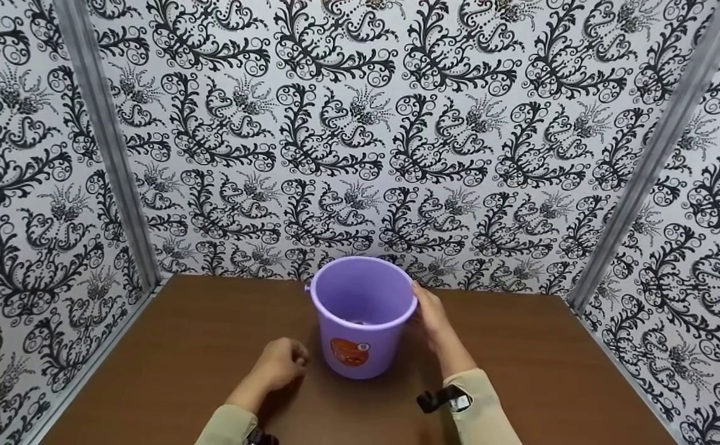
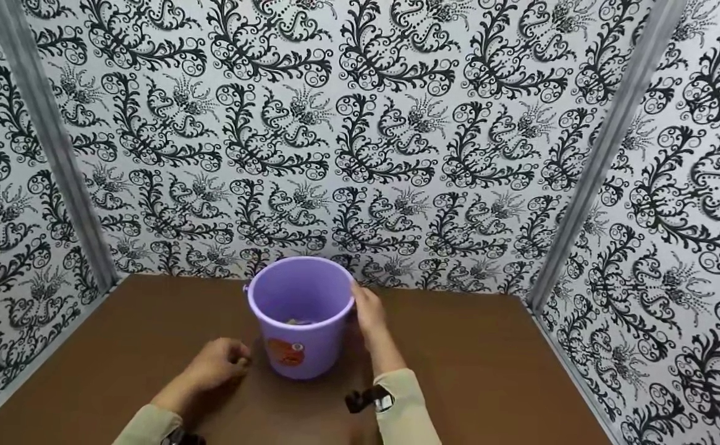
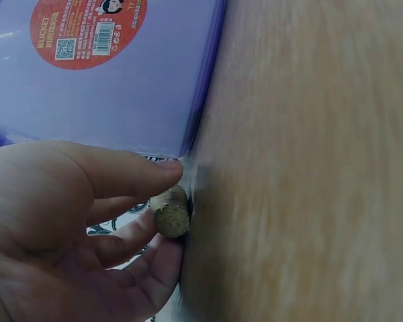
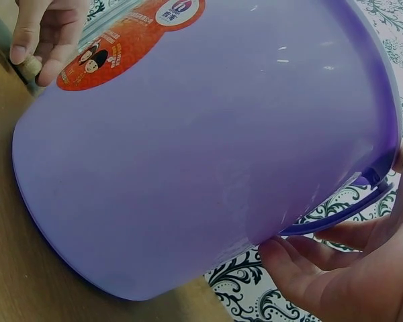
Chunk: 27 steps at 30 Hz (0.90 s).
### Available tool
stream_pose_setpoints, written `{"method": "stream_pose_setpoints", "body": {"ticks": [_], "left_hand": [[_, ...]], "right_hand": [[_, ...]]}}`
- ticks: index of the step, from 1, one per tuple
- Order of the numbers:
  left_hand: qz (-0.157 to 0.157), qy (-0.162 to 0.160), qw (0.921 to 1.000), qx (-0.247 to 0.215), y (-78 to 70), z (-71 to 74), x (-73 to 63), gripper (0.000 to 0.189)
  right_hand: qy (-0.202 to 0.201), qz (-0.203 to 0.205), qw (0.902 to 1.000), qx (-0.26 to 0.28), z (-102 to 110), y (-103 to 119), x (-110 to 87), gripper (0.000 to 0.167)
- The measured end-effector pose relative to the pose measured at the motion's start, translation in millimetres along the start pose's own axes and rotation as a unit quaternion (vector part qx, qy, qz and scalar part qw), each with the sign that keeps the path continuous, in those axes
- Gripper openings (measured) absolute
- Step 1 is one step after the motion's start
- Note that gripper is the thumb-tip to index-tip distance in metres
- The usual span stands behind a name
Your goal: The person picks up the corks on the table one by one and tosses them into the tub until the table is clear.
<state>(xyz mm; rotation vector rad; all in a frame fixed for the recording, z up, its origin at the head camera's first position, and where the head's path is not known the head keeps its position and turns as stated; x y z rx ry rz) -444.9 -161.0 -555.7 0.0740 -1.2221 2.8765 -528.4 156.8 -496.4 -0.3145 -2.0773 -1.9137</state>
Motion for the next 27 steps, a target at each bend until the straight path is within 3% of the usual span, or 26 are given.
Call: {"method": "stream_pose_setpoints", "body": {"ticks": [12, 27], "left_hand": [[-0.024, -0.031, 0.9988, 0.029, 2.7, 0.2, 1.2, 0.012], [-0.030, -0.034, 0.9987, 0.024, 3.1, -1.7, 1.8, 0.012]], "right_hand": [[0.003, 0.002, 0.9999, -0.016, 0.8, 0.0, 1.7, 0.051], [-0.003, -0.003, 1.0000, 0.002, -0.6, -3.0, 0.2, 0.049]]}}
Point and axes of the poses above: each hand's wrist, its own x-axis towards the middle knuckle, its own z-axis out of the back of the hand, y = z × x, the point moved 1 cm from there along x, towards the middle knuckle, and after that the axes turned 12 degrees about z, right-handed, at the moved point
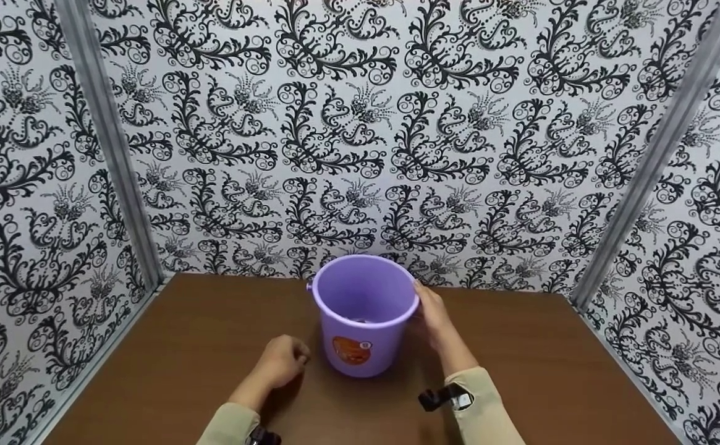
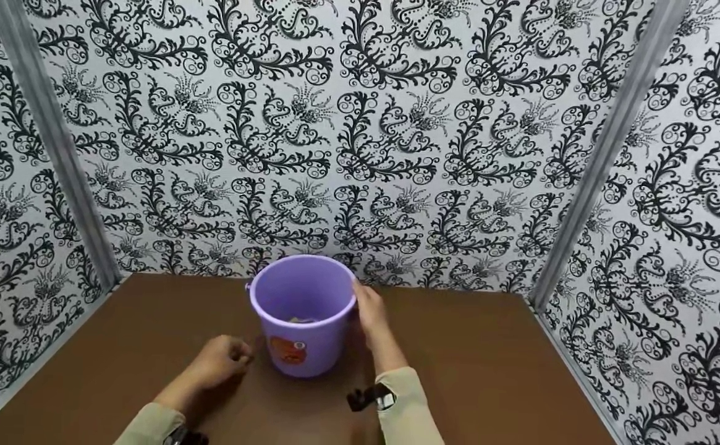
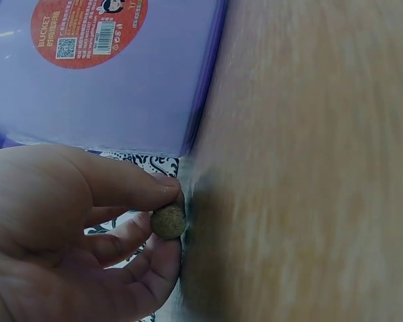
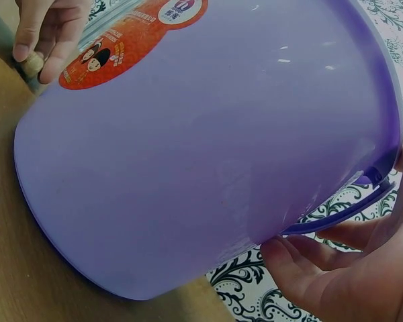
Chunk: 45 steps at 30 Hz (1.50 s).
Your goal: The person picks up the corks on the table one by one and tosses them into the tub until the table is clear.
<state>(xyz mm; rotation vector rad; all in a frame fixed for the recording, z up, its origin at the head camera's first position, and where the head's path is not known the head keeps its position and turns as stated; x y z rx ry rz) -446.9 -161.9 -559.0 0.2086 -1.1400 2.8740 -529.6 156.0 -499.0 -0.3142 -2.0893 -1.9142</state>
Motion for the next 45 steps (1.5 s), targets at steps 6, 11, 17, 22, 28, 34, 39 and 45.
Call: {"method": "stream_pose_setpoints", "body": {"ticks": [6, 11, 17, 22, 28, 34, 39, 45], "left_hand": [[0.001, -0.004, 1.0000, 0.005, -3.8, 3.1, -1.3, 0.010], [0.011, -0.004, 0.9999, -0.011, -9.2, 12.2, -1.4, 0.012], [0.026, -0.018, 0.9985, -0.045, -19.6, 29.5, -0.5, 0.015], [0.019, -0.022, 0.9989, -0.038, -25.8, 37.2, 1.2, 0.019], [0.023, -0.022, 0.9982, -0.051, -31.4, 40.5, 3.6, 0.024], [0.018, -0.006, 0.9955, -0.093, -44.1, 43.0, -3.7, 0.022], [0.001, -0.018, 0.9964, -0.083, -54.8, 48.7, -6.2, 0.022], [-0.034, -0.038, 0.9977, -0.045, -64.1, 61.9, -5.2, 0.024]], "right_hand": [[0.003, -0.010, 0.9998, 0.019, 0, 1, -3.5, 0.051], [0.014, -0.001, 0.9998, 0.015, 1, 1, -5.4, 0.050], [0.010, 0.011, 0.9998, 0.014, 1, 1, -5.5, 0.050], [0.005, -0.003, 0.9998, 0.021, -1, 1, -4.3, 0.052], [0.007, 0.001, 0.9998, 0.019, -4, 2, 3.1, 0.054], [0.006, -0.003, 0.9999, 0.010, -3, -1, 1.9, 0.053], [0.007, 0.007, 0.9999, 0.007, -2, -4, 0.8, 0.053], [0.009, 0.005, 0.9999, 0.010, 1, -7, 0.7, 0.053]]}}
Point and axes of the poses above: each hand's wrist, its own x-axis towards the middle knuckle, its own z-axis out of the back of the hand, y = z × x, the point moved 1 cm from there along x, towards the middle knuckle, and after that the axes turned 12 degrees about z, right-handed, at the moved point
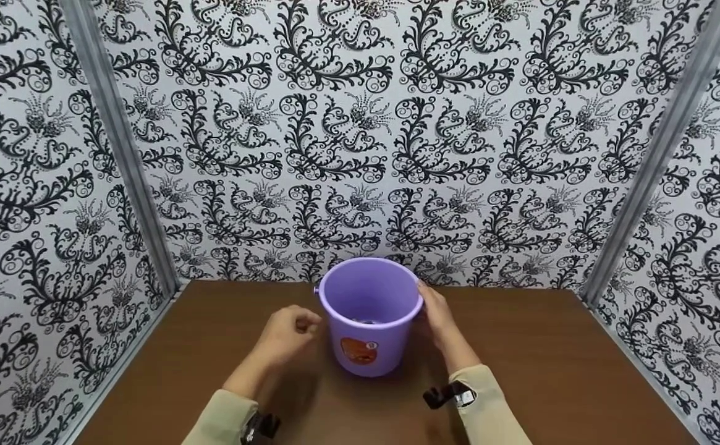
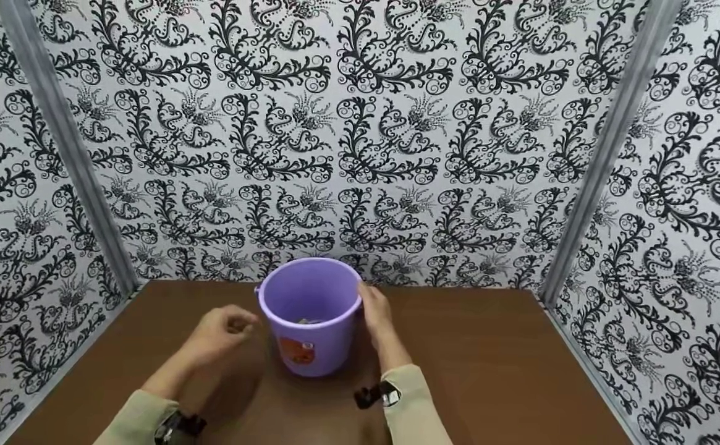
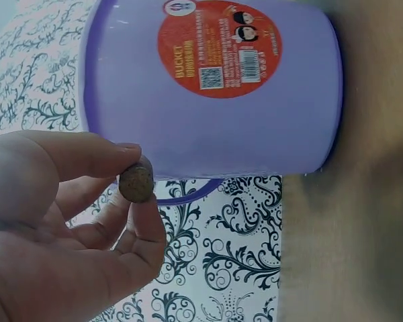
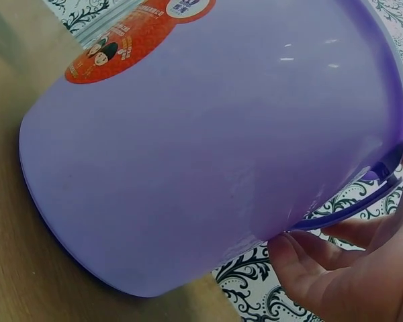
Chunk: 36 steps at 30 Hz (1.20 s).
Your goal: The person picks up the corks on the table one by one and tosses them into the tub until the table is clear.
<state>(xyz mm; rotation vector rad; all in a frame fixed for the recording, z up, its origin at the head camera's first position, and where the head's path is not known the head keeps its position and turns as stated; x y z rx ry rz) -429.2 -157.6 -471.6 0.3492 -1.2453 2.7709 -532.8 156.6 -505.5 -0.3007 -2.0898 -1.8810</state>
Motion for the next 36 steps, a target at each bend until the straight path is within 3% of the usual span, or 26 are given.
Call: {"method": "stream_pose_setpoints", "body": {"ticks": [5, 9, 15, 22, 30, 36], "left_hand": [[0.019, 0.033, 0.9979, -0.053, -0.9, 7.3, 2.5, 0.021], [0.036, 0.039, 0.9947, -0.088, -3.3, 8.2, 2.5, 0.023], [0.055, 0.025, 0.9945, -0.086, -15.8, 15.5, -1.8, 0.024], [0.072, 0.013, 0.9922, -0.101, -36.6, 19.1, 3.9, 0.022], [0.108, -0.008, 0.9880, -0.110, -57.1, 22.2, 11.3, 0.029], [0.107, 0.004, 0.9885, -0.106, -68.8, 21.3, 20.1, 0.032]], "right_hand": [[-0.003, -0.008, 0.9998, 0.016, 0, -1, 0.3, 0.052], [-0.008, -0.006, 0.9999, 0.005, 1, -1, -2.0, 0.054], [-0.002, 0.004, 0.9998, -0.017, -2, -1, -2.6, 0.054], [-0.009, 0.020, 0.9989, -0.041, 0, 0, 1.4, 0.054], [-0.009, -0.004, 0.9999, -0.008, -3, 0, -2.4, 0.053], [-0.011, 0.008, 0.9998, -0.016, 0, 4, -0.3, 0.053]]}}
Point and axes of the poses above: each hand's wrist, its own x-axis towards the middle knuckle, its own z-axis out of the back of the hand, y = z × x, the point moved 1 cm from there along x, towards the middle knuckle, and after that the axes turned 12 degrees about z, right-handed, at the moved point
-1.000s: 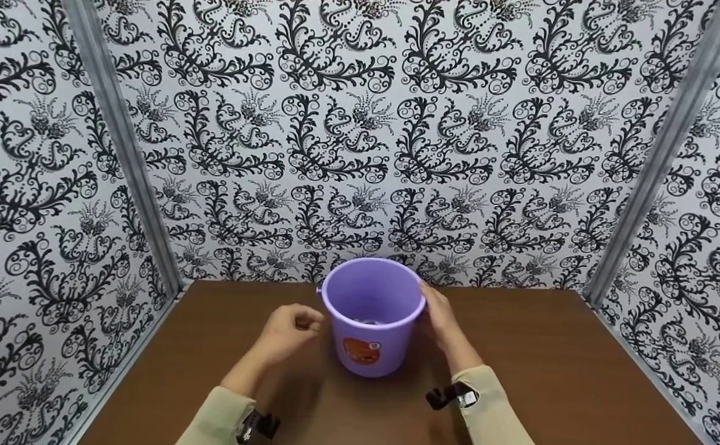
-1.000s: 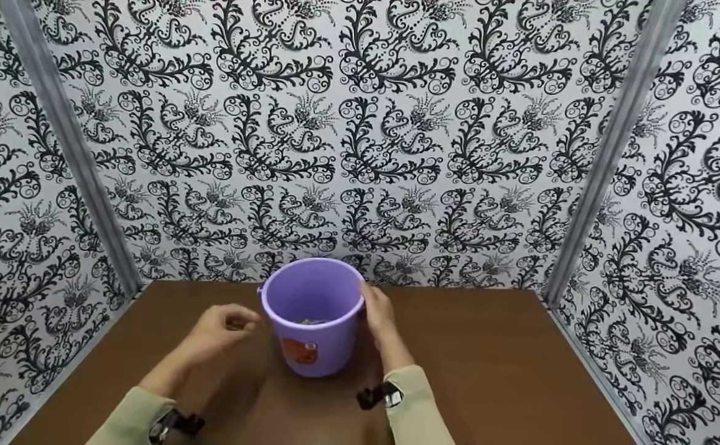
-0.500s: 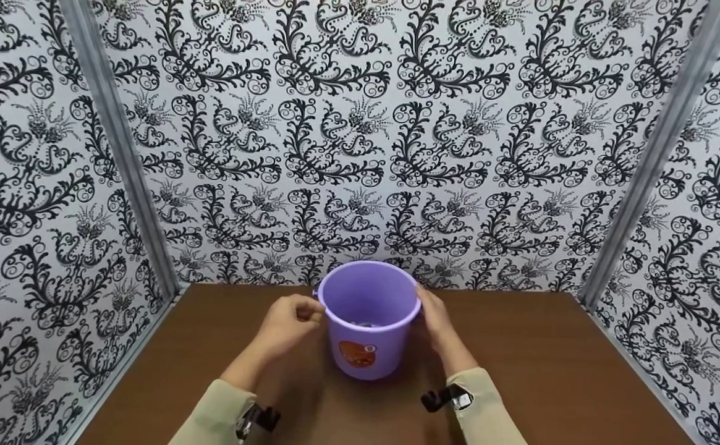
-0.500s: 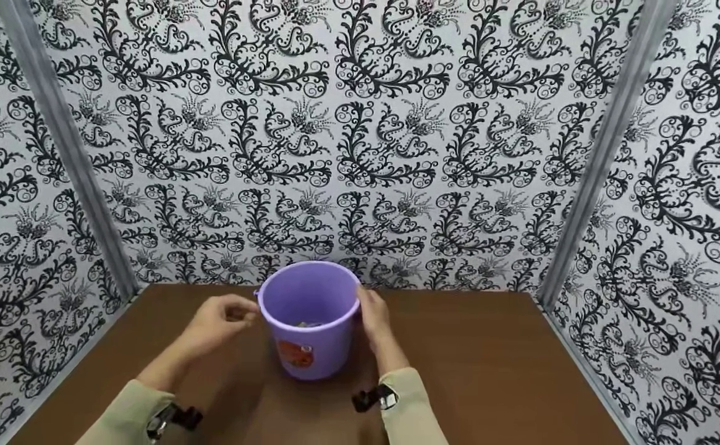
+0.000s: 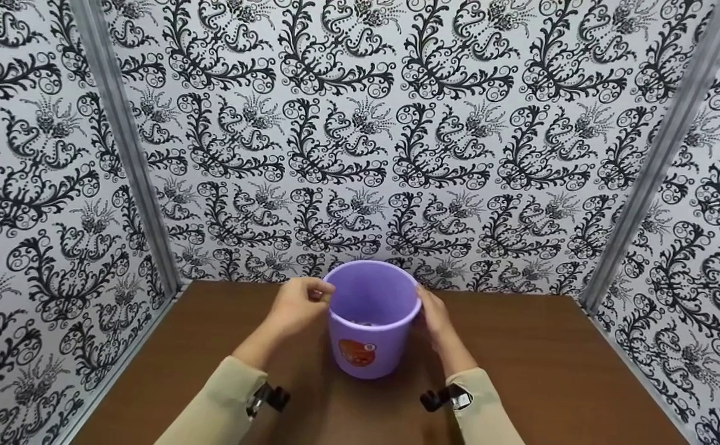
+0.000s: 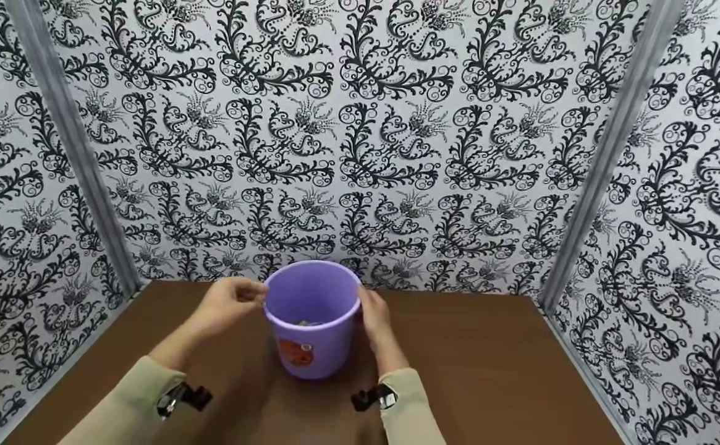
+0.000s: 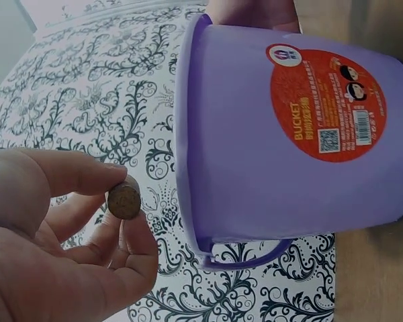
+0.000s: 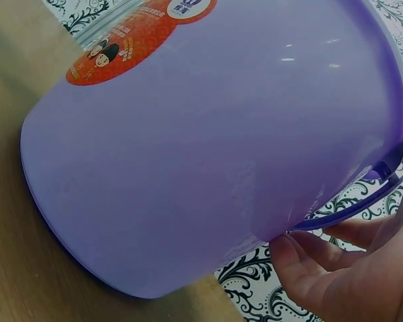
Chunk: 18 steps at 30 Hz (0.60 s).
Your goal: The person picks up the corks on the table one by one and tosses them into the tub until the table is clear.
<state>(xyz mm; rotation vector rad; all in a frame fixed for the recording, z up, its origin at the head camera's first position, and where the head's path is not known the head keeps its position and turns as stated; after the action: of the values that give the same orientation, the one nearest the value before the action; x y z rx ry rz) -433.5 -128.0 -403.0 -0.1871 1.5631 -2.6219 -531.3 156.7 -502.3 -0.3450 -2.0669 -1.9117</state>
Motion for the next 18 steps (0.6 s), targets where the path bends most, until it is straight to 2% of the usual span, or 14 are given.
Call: {"method": "stream_pose_setpoints", "body": {"ticks": [6, 12, 18], "left_hand": [[-0.008, 0.010, 0.9998, 0.014, -10.9, 0.1, 4.9, 0.033], [-0.027, 0.017, 0.9991, 0.029, -20.3, -3.4, 11.9, 0.034], [-0.030, 0.026, 0.9989, 0.022, -30.6, -7.2, 22.4, 0.036]], "right_hand": [[-0.004, -0.016, 0.9998, 0.014, 0, 1, -0.4, 0.053], [0.013, 0.010, 0.9997, -0.018, 0, -3, 3.0, 0.052], [0.007, 0.003, 0.9999, -0.008, -1, -2, 2.0, 0.054]]}}
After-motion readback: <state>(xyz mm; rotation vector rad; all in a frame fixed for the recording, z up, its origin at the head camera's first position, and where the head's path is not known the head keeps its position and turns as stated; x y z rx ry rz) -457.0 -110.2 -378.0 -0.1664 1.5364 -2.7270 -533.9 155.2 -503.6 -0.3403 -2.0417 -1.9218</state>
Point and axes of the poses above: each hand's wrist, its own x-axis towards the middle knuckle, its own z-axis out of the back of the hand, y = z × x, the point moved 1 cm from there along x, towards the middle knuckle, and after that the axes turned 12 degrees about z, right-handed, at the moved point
